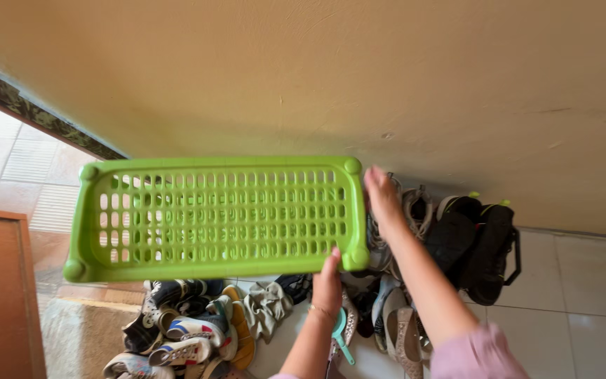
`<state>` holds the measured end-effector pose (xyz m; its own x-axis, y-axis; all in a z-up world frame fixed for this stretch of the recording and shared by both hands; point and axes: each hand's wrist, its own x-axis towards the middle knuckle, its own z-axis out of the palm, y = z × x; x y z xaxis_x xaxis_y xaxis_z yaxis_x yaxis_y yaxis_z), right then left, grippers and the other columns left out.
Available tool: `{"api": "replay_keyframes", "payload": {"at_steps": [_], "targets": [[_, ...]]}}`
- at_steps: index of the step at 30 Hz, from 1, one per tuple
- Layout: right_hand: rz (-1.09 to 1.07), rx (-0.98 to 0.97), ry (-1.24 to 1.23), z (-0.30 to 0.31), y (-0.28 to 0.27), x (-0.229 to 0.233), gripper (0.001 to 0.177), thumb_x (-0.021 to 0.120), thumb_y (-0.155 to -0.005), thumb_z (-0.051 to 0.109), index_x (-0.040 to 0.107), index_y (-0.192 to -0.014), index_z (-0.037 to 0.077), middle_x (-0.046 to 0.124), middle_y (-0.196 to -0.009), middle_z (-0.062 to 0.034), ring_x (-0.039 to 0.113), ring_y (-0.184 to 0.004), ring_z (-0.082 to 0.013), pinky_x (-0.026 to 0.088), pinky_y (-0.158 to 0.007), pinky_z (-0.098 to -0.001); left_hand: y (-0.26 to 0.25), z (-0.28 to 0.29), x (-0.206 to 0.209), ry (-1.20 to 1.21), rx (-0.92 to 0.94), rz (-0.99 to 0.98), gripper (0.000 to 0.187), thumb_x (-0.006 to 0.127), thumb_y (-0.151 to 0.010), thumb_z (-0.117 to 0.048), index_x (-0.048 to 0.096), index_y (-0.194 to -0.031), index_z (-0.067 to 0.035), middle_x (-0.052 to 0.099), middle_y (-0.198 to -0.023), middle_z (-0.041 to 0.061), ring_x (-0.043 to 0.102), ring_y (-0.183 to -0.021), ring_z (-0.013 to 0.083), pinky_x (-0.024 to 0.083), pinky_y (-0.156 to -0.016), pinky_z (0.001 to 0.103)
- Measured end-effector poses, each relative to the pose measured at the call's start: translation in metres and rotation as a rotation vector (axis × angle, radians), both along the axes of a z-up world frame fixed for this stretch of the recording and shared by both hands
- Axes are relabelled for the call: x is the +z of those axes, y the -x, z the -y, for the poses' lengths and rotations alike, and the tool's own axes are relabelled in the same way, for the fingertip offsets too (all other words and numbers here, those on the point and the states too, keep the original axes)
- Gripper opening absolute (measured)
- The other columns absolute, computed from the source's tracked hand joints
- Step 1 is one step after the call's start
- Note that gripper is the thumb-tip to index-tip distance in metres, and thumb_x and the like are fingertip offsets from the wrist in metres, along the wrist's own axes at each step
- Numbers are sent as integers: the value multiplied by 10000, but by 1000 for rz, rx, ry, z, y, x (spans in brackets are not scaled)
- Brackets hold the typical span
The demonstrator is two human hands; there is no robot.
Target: The person sits on the floor and scrubs a pair of white sneakers with a brush and water from a small green scoop. They wipe the shoes with a cloth and place one cleaned shoe on a green plastic shoe rack.
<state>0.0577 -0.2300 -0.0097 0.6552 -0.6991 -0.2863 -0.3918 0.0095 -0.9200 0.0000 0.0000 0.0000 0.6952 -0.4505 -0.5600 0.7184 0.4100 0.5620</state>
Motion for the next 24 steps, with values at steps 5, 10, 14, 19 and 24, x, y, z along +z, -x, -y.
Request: {"api": "replay_keyframes", "payload": {"at_steps": [5,10,14,19,24], "targets": [[-251,299,249,-17,-52,76,554,573,-968,559,702,-1013,22,707,-1026,-163,662,-1005,-275,500,-942,-376,33,-26,-9,-64,-121,59,596,660,-875,-281,579,-1392,4,596,-1404,101,519,-1286,227,355,-1121,357],[-451,378,411,-18,-55,62,560,503,-986,491,632,-726,12,664,-680,-161,644,-678,-318,513,-731,-466,39,-37,-19,-46,-166,112,599,668,-894,-309,564,-1391,8,596,-1373,105,518,-1273,219,362,-1122,357],[-411,448,500,0,-59,45,553,466,-984,474,605,-726,5,640,-690,-180,622,-668,-341,483,-722,-470,38,-28,-19,-123,-178,6,626,694,-865,-330,556,-1402,-39,599,-1402,69,524,-1288,194,370,-1120,336],[-413,407,536,-2,-56,39,505,471,-974,414,575,-728,-14,622,-696,-216,605,-664,-377,486,-722,-494,30,-32,-10,-45,-240,129,639,689,-890,-351,548,-1420,-23,584,-1416,82,516,-1294,201,373,-1128,339],[-361,334,536,1,-68,37,567,462,-976,439,603,-630,13,642,-641,-187,630,-635,-336,503,-738,-484,18,-26,-9,-63,-220,173,648,702,-886,-343,539,-1429,-31,577,-1425,56,515,-1296,184,373,-1132,339]]}}
